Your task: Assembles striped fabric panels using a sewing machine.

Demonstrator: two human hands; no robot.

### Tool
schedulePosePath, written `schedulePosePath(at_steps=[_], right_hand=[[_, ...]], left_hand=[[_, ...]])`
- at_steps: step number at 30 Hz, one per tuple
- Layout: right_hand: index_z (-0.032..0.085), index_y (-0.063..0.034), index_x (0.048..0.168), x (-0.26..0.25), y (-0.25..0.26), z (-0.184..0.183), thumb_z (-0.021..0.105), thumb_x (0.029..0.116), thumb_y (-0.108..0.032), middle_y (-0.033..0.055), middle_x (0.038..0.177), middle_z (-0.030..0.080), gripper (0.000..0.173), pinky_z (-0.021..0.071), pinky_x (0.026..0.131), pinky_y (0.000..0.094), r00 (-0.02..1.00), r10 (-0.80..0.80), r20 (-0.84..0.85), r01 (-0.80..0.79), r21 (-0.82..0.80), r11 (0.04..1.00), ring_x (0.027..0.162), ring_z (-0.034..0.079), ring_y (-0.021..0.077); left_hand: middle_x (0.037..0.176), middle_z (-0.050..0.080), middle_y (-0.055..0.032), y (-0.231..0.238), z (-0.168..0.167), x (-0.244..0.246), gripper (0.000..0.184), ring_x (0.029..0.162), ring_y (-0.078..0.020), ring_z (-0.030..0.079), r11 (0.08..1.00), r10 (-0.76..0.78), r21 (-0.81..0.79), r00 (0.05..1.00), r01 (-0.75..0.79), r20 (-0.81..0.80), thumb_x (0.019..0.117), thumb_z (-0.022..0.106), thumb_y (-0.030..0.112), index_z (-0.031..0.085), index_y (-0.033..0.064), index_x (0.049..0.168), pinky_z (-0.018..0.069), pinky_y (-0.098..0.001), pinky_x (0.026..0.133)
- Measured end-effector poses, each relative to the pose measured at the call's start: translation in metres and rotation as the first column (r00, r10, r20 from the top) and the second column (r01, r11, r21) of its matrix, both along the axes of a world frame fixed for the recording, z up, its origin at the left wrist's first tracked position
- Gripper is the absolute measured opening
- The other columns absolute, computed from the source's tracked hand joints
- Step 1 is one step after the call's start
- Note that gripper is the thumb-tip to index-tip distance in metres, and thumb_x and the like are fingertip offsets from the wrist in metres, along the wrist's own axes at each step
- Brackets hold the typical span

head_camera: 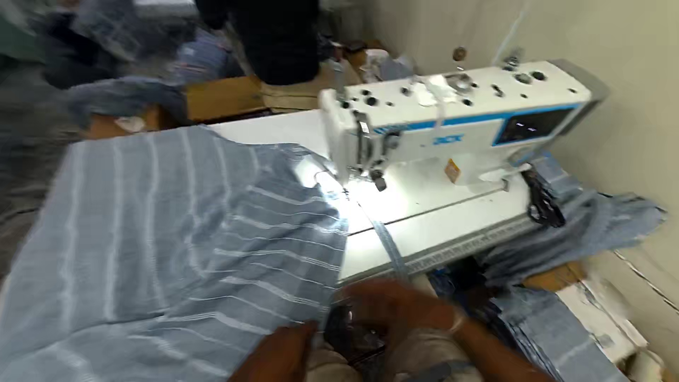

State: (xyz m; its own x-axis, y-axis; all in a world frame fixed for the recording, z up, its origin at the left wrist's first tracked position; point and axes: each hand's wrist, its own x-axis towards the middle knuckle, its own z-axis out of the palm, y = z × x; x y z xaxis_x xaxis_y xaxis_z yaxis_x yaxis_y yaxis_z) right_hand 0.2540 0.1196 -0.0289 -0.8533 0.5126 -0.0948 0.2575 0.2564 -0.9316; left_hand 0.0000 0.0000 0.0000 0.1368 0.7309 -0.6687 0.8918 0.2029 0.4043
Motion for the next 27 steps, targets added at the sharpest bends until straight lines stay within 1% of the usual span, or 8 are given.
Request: schedulePosePath(at_steps=[2,4,7,9,14,18,22,27], right_hand=[[0.054,-0.0114,0.148,0.025,0.056,0.002,0.062,0.1038,-0.021,0.0136,0.128,0.067,0.046,0.0582,0.090,0.0461,0.870,-0.456,0.189,0.386,0.315,0.867,0.104,0.069,0.0226],[0.056,-0.0065,0.146,0.020,0.082,0.011,0.064,0.1016,-0.026,0.0184,0.147,0.056,0.049,0.0460,0.110,0.0575,0.774,-0.591,0.229,0.408,0.532,0.742,0.133,0.057,0.0335],[0.064,-0.0073,0.135,-0.036,0.079,0.009,0.068,0.0989,-0.033,0.0146,0.127,0.067,0.045,0.0585,0.095,0.0498,0.793,-0.553,0.256,0.379,0.504,0.776,0.109,0.069,0.0277],[0.063,-0.0066,0.136,-0.068,0.078,0.005,0.068,0.0976,-0.037,0.0164,0.121,0.065,0.049,0.0578,0.090,0.0510,0.768,-0.554,0.321,0.342,0.526,0.779,0.104,0.068,0.0314],[0.069,-0.0016,0.127,-0.081,0.083,0.010,0.058,0.0981,-0.017,0.0185,0.111,0.067,0.034,0.0579,0.082,0.0504,0.720,-0.574,0.391,0.244,0.631,0.737,0.098,0.069,0.0332],[0.069,-0.0019,0.129,-0.075,0.077,0.005,0.056,0.0999,-0.013,0.0176,0.109,0.067,0.034,0.0589,0.079,0.0471,0.730,-0.576,0.367,0.230,0.662,0.713,0.093,0.069,0.0317],[0.068,-0.0026,0.132,-0.076,0.074,0.004,0.056,0.1005,-0.012,0.0180,0.114,0.066,0.035,0.0592,0.079,0.0465,0.717,-0.589,0.373,0.237,0.664,0.709,0.095,0.070,0.0313],[0.071,-0.0027,0.127,-0.076,0.075,-0.001,0.057,0.0986,-0.012,0.0161,0.108,0.067,0.033,0.0594,0.074,0.0442,0.723,-0.605,0.333,0.249,0.691,0.679,0.089,0.070,0.0294]], left_hand=[[0.102,0.070,-0.0256,-0.010,-0.007,0.027,0.029,0.097,-0.0456,0.069,0.998,0.062,0.025,0.991,-0.065,0.121,0.1026,0.057,0.016,0.064,0.0017,0.126,0.0531,-0.0665,0.085],[0.106,0.071,-0.0251,-0.011,-0.003,0.056,0.030,0.100,-0.0443,0.069,0.996,0.070,0.035,0.978,-0.078,0.199,0.1057,0.053,0.018,0.063,0.0015,0.129,0.0536,-0.0644,0.088],[0.126,0.065,-0.0267,-0.003,0.018,0.092,0.036,0.115,-0.0459,0.065,0.999,0.029,-0.031,0.984,-0.023,0.175,0.1069,0.048,0.016,0.055,0.0028,0.140,0.0512,-0.0635,0.096],[0.133,0.062,-0.0264,0.001,0.030,0.107,0.039,0.117,-0.0461,0.064,0.999,0.010,-0.053,0.991,-0.003,0.133,0.1060,0.048,0.013,0.052,0.0040,0.144,0.0517,-0.0622,0.096],[0.132,0.062,-0.0258,0.008,0.034,0.111,0.040,0.114,-0.0461,0.065,0.997,-0.010,-0.072,0.989,0.021,0.148,0.1034,0.050,0.007,0.051,0.0061,0.144,0.0541,-0.0611,0.091],[0.108,0.069,-0.0220,0.006,-0.006,0.105,0.044,0.098,-0.0386,0.070,0.977,0.169,0.081,0.949,-0.197,0.265,0.1057,0.056,0.037,0.059,0.0022,0.132,0.0576,-0.0551,0.087],[0.130,0.064,-0.0269,0.022,-0.001,0.103,0.051,0.120,-0.0431,0.063,0.977,0.206,-0.095,0.950,-0.189,0.235,0.1058,0.055,0.028,0.046,-0.0010,0.147,0.0492,-0.0575,0.103],[0.129,0.062,-0.0226,0.033,-0.012,0.104,0.041,0.119,-0.0385,0.064,0.988,0.147,0.017,0.970,-0.154,0.194,0.1084,0.045,0.019,0.049,0.0024,0.146,0.0520,-0.0516,0.101]])
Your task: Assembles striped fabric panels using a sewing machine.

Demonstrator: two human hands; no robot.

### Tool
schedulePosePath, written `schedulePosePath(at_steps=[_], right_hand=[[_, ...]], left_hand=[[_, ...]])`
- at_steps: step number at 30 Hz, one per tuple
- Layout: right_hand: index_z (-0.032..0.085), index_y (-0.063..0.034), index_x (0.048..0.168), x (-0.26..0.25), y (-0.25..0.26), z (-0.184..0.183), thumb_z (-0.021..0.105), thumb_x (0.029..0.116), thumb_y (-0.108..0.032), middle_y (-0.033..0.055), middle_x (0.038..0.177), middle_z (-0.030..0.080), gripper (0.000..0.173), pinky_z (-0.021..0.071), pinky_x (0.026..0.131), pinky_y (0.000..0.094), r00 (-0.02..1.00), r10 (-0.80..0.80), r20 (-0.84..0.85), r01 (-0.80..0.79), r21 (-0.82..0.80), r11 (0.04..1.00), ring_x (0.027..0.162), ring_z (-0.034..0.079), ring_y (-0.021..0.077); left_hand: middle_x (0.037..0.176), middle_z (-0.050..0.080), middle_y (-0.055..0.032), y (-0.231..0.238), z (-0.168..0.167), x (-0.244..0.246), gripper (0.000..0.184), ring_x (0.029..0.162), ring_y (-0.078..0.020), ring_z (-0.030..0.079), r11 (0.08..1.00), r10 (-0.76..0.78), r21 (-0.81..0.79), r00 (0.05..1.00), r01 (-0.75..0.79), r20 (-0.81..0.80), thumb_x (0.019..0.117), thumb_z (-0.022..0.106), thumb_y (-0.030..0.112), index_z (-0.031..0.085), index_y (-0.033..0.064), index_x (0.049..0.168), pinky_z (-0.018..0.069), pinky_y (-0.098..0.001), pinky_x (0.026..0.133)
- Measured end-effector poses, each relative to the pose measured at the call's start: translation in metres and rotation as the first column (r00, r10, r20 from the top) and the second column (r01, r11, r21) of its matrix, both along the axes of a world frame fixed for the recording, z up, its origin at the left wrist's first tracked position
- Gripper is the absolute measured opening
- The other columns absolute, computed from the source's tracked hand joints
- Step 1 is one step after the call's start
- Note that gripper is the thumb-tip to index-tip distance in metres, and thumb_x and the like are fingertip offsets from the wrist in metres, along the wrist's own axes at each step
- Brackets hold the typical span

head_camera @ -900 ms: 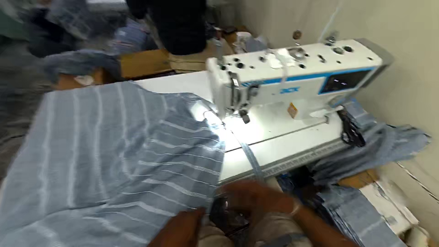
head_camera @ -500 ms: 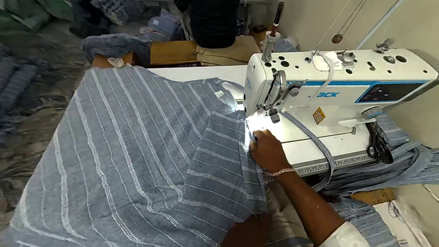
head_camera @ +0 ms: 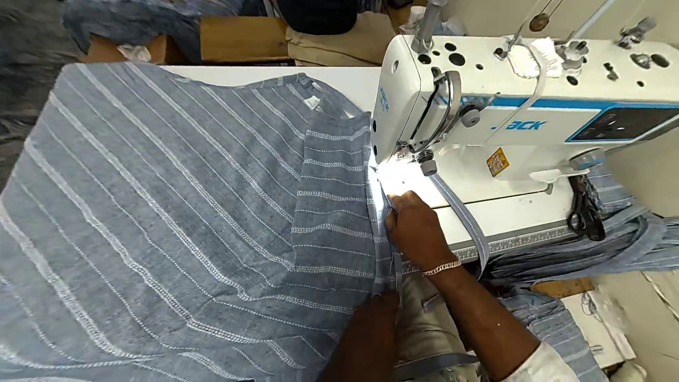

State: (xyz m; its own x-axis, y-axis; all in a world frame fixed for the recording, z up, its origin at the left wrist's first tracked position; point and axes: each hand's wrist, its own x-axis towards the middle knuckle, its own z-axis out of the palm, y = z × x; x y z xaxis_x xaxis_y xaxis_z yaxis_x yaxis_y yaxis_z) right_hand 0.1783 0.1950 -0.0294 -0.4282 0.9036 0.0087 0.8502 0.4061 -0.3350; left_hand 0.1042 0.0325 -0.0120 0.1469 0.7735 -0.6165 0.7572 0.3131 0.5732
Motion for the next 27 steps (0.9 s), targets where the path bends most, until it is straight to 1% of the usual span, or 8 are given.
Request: schedulePosePath(at_steps=[3,5,9,15,18,21,24,27], right_hand=[[0.071,-0.0033,0.127,0.0008,-0.0006,0.0002,0.056,0.0990,-0.012,0.0158,0.108,0.066,0.033,0.0592,0.075,0.0437,1.000,0.006,0.000,-0.006,-0.004,1.000,0.089,0.070,0.0290],[0.071,-0.0042,0.128,0.0011,-0.0003,-0.0008,0.056,0.0988,-0.012,0.0157,0.108,0.066,0.033,0.0592,0.074,0.0431,1.000,0.006,-0.001,-0.006,0.000,1.000,0.089,0.069,0.0285],[0.070,-0.0051,0.130,0.0020,0.0002,-0.0020,0.056,0.0989,-0.012,0.0153,0.109,0.067,0.035,0.0592,0.075,0.0428,1.000,0.008,-0.004,-0.008,0.002,1.000,0.089,0.069,0.0284],[0.071,-0.0053,0.128,0.0036,0.0011,-0.0036,0.056,0.0987,-0.013,0.0153,0.108,0.066,0.034,0.0591,0.072,0.0433,1.000,0.020,-0.022,-0.020,0.007,1.000,0.086,0.069,0.0284],[0.071,-0.0052,0.128,0.0041,0.0005,-0.0041,0.056,0.0987,-0.012,0.0152,0.106,0.066,0.034,0.0591,0.073,0.0427,0.999,0.027,-0.028,-0.027,0.014,1.000,0.087,0.069,0.0279],[0.071,-0.0038,0.127,0.0043,-0.0004,-0.0031,0.057,0.0983,-0.012,0.0160,0.106,0.066,0.033,0.0592,0.072,0.0433,0.999,0.033,-0.032,-0.033,0.026,0.999,0.086,0.069,0.0290],[0.071,-0.0047,0.128,0.0051,-0.0006,-0.0047,0.057,0.0976,-0.011,0.0151,0.106,0.066,0.034,0.0595,0.071,0.0419,0.999,0.033,-0.015,-0.032,0.037,0.999,0.086,0.070,0.0276],[0.071,-0.0051,0.128,0.0057,-0.0002,-0.0059,0.057,0.0974,-0.011,0.0147,0.106,0.066,0.035,0.0591,0.072,0.0418,0.999,0.031,-0.016,-0.030,0.033,0.999,0.086,0.069,0.0273]], left_hand=[[0.117,0.067,-0.0186,0.0051,-0.0036,-0.0018,0.041,0.107,-0.0354,0.069,0.996,0.003,0.090,0.999,0.000,-0.034,0.1098,0.044,0.030,0.052,0.0061,0.142,0.0564,-0.0508,0.093],[0.112,0.070,-0.0199,0.0071,-0.0032,-0.0031,0.048,0.105,-0.0377,0.069,0.998,0.000,0.068,0.998,0.004,-0.057,0.1069,0.051,0.036,0.052,0.0032,0.142,0.0560,-0.0537,0.092],[0.108,0.069,-0.0229,0.0085,0.0032,-0.0036,0.040,0.103,-0.0420,0.069,0.988,-0.143,-0.081,0.985,0.135,-0.102,0.1051,0.055,0.028,0.056,0.0013,0.135,0.0556,-0.0571,0.088],[0.106,0.069,-0.0214,0.0064,-0.0026,-0.0063,0.034,0.102,-0.0405,0.069,0.977,-0.209,-0.035,0.978,0.208,-0.016,0.1056,0.053,0.023,0.055,0.0027,0.133,0.0556,-0.0564,0.087],[0.109,0.068,-0.0231,0.0027,-0.0048,-0.0040,0.034,0.103,-0.0421,0.068,0.965,-0.259,-0.048,0.966,0.259,0.010,0.1054,0.053,0.020,0.054,0.0022,0.135,0.0555,-0.0575,0.088],[0.124,0.064,-0.0266,0.0038,0.0040,-0.0052,0.038,0.115,-0.0448,0.065,0.961,-0.263,-0.087,0.965,0.264,0.023,0.1068,0.049,0.018,0.051,0.0008,0.141,0.0514,-0.0589,0.096],[0.115,0.066,-0.0215,0.0001,-0.0032,-0.0090,0.034,0.103,-0.0410,0.068,0.961,-0.275,0.030,0.961,0.275,0.000,0.1044,0.053,0.018,0.053,0.0046,0.135,0.0561,-0.0571,0.085],[0.111,0.067,-0.0213,-0.0004,-0.0031,-0.0099,0.035,0.101,-0.0416,0.068,0.945,-0.321,0.054,0.947,0.321,-0.012,0.1003,0.057,0.014,0.055,0.0065,0.134,0.0550,-0.0587,0.082]])
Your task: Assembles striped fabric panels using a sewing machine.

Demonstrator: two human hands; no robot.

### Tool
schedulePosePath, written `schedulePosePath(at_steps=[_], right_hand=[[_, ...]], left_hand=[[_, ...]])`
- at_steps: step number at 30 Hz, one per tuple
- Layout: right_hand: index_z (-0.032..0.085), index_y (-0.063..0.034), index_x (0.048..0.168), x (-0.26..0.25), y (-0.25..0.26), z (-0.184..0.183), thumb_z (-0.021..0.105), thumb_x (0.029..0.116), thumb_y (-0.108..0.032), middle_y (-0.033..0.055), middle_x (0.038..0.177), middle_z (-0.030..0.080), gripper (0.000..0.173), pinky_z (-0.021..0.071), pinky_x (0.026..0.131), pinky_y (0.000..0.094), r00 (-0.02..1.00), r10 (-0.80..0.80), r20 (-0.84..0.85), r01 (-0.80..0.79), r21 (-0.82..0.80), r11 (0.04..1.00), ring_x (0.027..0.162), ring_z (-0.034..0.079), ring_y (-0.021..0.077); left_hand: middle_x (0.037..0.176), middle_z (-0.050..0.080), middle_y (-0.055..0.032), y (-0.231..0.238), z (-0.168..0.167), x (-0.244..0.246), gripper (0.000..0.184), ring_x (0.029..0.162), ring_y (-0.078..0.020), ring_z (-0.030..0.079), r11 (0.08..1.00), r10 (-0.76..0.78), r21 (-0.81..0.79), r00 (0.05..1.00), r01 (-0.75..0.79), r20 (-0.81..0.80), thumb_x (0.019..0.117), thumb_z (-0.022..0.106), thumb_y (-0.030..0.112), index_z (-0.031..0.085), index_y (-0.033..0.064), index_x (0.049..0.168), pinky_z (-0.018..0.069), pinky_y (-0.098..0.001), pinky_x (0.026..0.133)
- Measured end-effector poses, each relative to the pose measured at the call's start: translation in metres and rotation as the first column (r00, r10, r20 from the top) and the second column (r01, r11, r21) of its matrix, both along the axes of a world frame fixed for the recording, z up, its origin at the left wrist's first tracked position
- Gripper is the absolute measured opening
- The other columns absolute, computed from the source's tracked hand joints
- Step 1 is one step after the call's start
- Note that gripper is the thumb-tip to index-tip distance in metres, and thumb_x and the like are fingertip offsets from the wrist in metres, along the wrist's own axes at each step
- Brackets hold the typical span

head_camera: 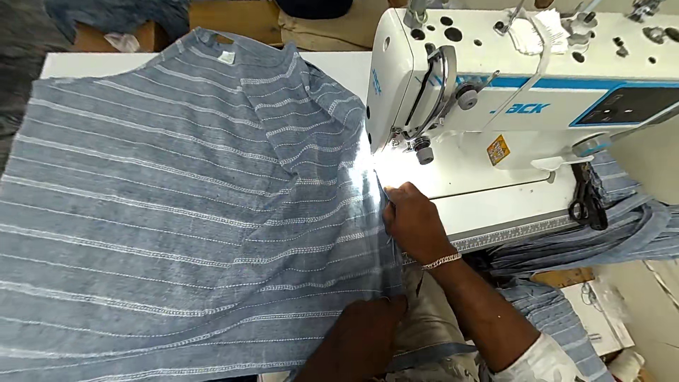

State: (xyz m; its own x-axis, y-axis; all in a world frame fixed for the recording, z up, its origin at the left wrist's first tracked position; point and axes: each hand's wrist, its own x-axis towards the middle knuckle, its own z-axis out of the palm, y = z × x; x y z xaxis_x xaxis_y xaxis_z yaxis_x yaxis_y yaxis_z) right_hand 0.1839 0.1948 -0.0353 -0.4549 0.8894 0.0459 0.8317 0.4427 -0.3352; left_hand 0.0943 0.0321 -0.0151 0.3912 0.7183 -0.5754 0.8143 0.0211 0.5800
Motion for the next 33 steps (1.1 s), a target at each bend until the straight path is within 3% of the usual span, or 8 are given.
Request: schedulePosePath(at_steps=[5,10,19,22,25,33], right_hand=[[0.071,-0.0049,0.129,0.001,-0.001,0.002,0.057,0.0977,-0.012,0.0147,0.107,0.066,0.035,0.0591,0.073,0.0422,1.000,0.000,0.008,0.000,-0.024,1.000,0.087,0.069,0.0277],[0.070,-0.0053,0.131,0.002,-0.001,0.002,0.056,0.0984,-0.012,0.0149,0.109,0.066,0.036,0.0594,0.074,0.0427,1.000,0.002,0.010,-0.001,-0.036,0.999,0.088,0.070,0.0276],[0.069,-0.0056,0.132,0.004,-0.002,0.002,0.055,0.0991,-0.012,0.0152,0.111,0.066,0.036,0.0596,0.075,0.0425,1.000,-0.001,0.006,0.002,-0.046,0.999,0.090,0.070,0.0280],[0.069,-0.0056,0.132,0.005,-0.001,0.002,0.055,0.0992,-0.012,0.0147,0.111,0.066,0.036,0.0596,0.074,0.0421,1.000,0.008,0.005,-0.008,-0.048,0.999,0.089,0.070,0.0273],[0.069,-0.0061,0.132,0.005,-0.001,0.001,0.054,0.0997,-0.013,0.0145,0.110,0.066,0.036,0.0595,0.075,0.0419,1.000,0.006,-0.004,-0.006,-0.050,0.999,0.090,0.069,0.0267],[0.070,-0.0057,0.130,0.006,-0.002,0.001,0.055,0.0999,-0.012,0.0139,0.109,0.066,0.034,0.0595,0.076,0.0419,1.000,0.000,-0.020,-0.001,-0.043,0.999,0.090,0.069,0.0267]], left_hand=[[0.105,0.067,-0.0227,-0.003,0.001,-0.002,0.032,0.097,-0.0434,0.068,0.994,-0.109,0.031,0.994,0.109,0.014,0.0924,0.063,0.007,0.060,0.0044,0.125,0.0548,-0.0602,0.077],[0.107,0.066,-0.0219,-0.002,0.000,0.001,0.044,0.097,-0.0438,0.068,0.991,-0.133,0.024,0.991,0.133,0.013,0.0874,0.067,0.006,0.057,0.0081,0.130,0.0548,-0.0609,0.073],[0.109,0.067,-0.0207,0.010,0.001,-0.001,0.041,0.101,-0.0422,0.067,0.992,-0.114,0.041,0.993,0.116,-0.037,0.0905,0.071,0.014,0.059,0.0089,0.129,0.0547,-0.0606,0.080],[0.108,0.068,-0.0200,0.016,0.002,-0.003,0.042,0.101,-0.0409,0.068,0.993,-0.106,0.045,0.993,0.108,-0.057,0.0889,0.067,0.006,0.060,0.0092,0.130,0.0548,-0.0594,0.081],[0.111,0.068,-0.0172,0.021,0.001,-0.005,0.037,0.105,-0.0381,0.067,0.996,-0.062,0.060,0.994,0.067,-0.086,0.0925,0.063,0.008,0.062,0.0122,0.130,0.0551,-0.0576,0.085],[0.103,0.069,-0.0112,0.041,0.002,-0.009,0.030,0.091,-0.0317,0.070,0.981,0.011,0.191,0.977,0.031,-0.213,0.0968,0.062,0.015,0.064,0.0164,0.126,0.0575,-0.0510,0.073]])
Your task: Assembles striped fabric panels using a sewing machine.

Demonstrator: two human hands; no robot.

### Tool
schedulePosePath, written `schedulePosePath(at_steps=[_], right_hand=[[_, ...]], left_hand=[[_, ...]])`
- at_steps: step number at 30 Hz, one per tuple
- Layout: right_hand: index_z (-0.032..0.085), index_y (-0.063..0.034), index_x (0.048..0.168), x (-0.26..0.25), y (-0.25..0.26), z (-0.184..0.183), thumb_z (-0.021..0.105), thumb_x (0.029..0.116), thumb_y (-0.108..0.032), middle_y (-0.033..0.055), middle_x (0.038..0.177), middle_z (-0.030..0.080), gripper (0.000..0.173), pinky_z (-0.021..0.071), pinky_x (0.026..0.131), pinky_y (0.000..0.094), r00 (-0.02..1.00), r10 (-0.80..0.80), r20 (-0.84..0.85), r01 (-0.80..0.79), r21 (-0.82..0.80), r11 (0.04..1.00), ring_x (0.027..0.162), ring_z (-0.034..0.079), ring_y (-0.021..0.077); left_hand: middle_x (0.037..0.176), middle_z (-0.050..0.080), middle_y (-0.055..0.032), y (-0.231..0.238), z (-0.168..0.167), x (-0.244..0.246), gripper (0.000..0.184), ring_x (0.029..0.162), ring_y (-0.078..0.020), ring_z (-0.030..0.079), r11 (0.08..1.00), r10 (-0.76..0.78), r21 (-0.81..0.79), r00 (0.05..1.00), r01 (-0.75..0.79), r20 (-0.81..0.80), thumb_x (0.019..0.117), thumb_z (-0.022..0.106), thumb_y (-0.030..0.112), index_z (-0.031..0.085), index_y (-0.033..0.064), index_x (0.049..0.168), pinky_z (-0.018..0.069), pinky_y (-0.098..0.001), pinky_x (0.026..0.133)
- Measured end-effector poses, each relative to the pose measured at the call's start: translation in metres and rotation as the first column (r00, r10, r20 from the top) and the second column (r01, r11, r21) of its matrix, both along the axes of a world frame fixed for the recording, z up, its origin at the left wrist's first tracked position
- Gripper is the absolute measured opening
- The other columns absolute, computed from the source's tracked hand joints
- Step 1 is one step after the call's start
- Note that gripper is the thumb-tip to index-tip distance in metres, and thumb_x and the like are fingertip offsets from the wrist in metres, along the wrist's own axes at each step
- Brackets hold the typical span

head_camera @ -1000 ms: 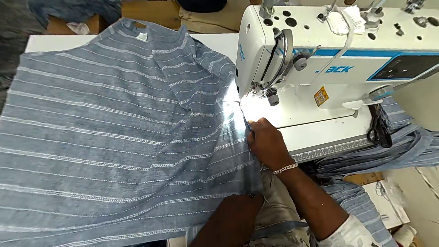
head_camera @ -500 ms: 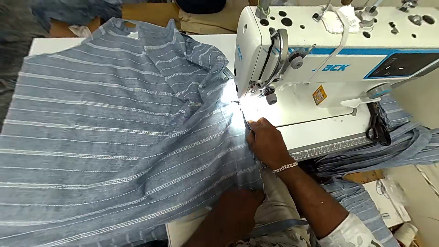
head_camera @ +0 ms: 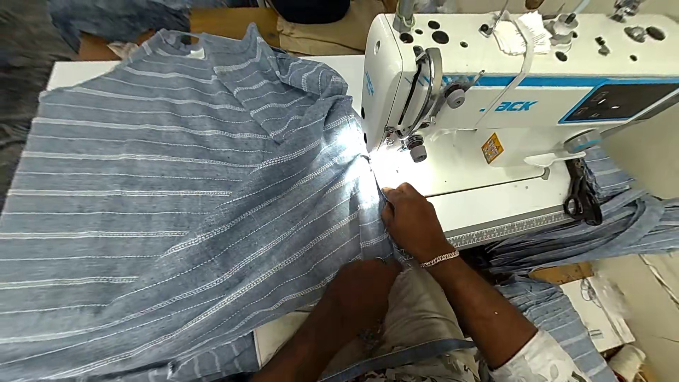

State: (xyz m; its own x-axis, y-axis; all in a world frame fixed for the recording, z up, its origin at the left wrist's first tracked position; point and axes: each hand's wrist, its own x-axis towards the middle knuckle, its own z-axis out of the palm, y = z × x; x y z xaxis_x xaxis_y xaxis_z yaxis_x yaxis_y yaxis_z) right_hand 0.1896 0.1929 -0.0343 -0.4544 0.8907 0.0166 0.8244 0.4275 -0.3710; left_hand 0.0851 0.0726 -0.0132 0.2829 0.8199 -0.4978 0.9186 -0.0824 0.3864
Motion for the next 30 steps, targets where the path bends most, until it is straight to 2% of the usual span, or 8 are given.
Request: schedulePosePath(at_steps=[7,10,12,17,20,22,25,30], right_hand=[[0.071,-0.0063,0.130,0.000,-0.001,0.002,0.056,0.0989,-0.012,0.0140,0.111,0.067,0.034,0.0593,0.076,0.0426,1.000,0.003,0.008,-0.003,0.001,1.000,0.091,0.070,0.0270],[0.071,-0.0050,0.129,0.000,0.000,0.001,0.056,0.0992,-0.011,0.0149,0.107,0.067,0.034,0.0594,0.075,0.0427,1.000,0.017,-0.020,-0.017,0.026,1.000,0.089,0.070,0.0275],[0.068,-0.0061,0.134,0.002,0.002,0.002,0.056,0.1005,-0.011,0.0170,0.110,0.067,0.036,0.0597,0.075,0.0452,0.999,0.038,-0.036,-0.037,0.005,0.999,0.089,0.070,0.0301],[0.062,-0.0157,0.143,0.008,0.003,0.017,0.062,0.1005,-0.016,0.0183,0.125,0.060,0.042,0.0606,0.077,0.0467,0.986,0.164,0.000,-0.162,-0.154,0.975,0.093,0.069,0.0296],[0.059,-0.0107,0.145,0.007,0.002,0.024,0.079,0.0893,-0.047,0.0183,0.127,0.058,0.069,0.0587,0.084,0.0491,0.992,0.126,0.029,-0.114,-0.272,0.955,0.101,0.067,0.0301],[0.060,-0.0085,0.142,0.007,0.005,0.024,0.081,0.0878,-0.044,0.0199,0.124,0.062,0.068,0.0569,0.087,0.0542,0.998,0.056,0.010,-0.052,-0.258,0.965,0.104,0.067,0.0342],[0.056,-0.0067,0.136,0.019,0.013,0.022,0.064,0.1018,-0.024,0.0171,0.108,0.071,0.039,0.0595,0.080,0.0542,0.995,0.010,-0.104,-0.034,-0.229,0.973,0.090,0.072,0.0315],[0.064,-0.0104,0.127,0.062,0.025,0.025,0.051,0.1068,-0.012,0.0072,0.095,0.071,0.024,0.0647,0.072,0.0409,0.938,0.221,-0.265,-0.291,-0.262,0.920,0.074,0.072,0.0169]], left_hand=[[0.106,0.066,-0.0109,0.009,-0.004,0.000,0.028,0.079,-0.0268,0.070,0.973,0.052,0.226,0.999,-0.047,-0.013,0.0945,0.066,0.013,0.068,0.0172,0.122,0.0582,-0.0440,0.062],[0.120,0.070,-0.0041,-0.020,0.004,-0.048,0.028,0.101,-0.0222,0.070,0.922,0.148,0.321,0.964,-0.215,0.221,0.0992,0.061,0.013,0.073,0.0207,0.124,0.0608,-0.0482,0.083],[0.134,0.067,-0.0025,-0.061,0.025,-0.107,0.039,0.119,-0.0217,0.066,0.805,0.373,0.386,0.891,-0.449,0.259,0.1051,0.051,0.041,0.066,0.0205,0.135,0.0569,-0.0511,0.098],[0.169,0.017,-0.0282,-0.104,-0.003,-0.271,0.097,0.151,-0.0590,0.016,0.751,0.651,0.182,0.758,-0.634,-0.045,0.0902,0.069,0.061,0.029,0.0122,0.164,0.0151,-0.0867,0.109],[0.161,0.030,-0.0342,-0.064,-0.014,-0.340,0.084,0.146,-0.0625,0.026,0.647,0.710,0.407,0.704,-0.645,-0.013,0.0911,0.076,0.046,0.041,0.0048,0.156,0.0218,-0.0871,0.107],[0.147,0.039,-0.0452,-0.023,0.010,-0.319,0.076,0.134,-0.0702,0.035,0.624,0.733,0.464,0.677,-0.629,-0.069,0.0914,0.080,0.032,0.046,-0.0039,0.149,0.0276,-0.0903,0.098],[0.145,0.051,-0.0324,0.021,0.033,-0.199,0.050,0.138,-0.0541,0.045,0.697,0.580,0.534,0.814,-0.479,-0.028,0.0964,0.070,0.014,0.056,-0.0022,0.142,0.0370,-0.0743,0.108],[0.122,0.066,-0.0178,0.034,0.001,-0.042,0.047,0.117,-0.0398,0.060,0.890,0.210,0.402,0.976,-0.217,0.062,0.0925,0.074,0.043,0.069,0.0098,0.126,0.0518,-0.0590,0.090]])
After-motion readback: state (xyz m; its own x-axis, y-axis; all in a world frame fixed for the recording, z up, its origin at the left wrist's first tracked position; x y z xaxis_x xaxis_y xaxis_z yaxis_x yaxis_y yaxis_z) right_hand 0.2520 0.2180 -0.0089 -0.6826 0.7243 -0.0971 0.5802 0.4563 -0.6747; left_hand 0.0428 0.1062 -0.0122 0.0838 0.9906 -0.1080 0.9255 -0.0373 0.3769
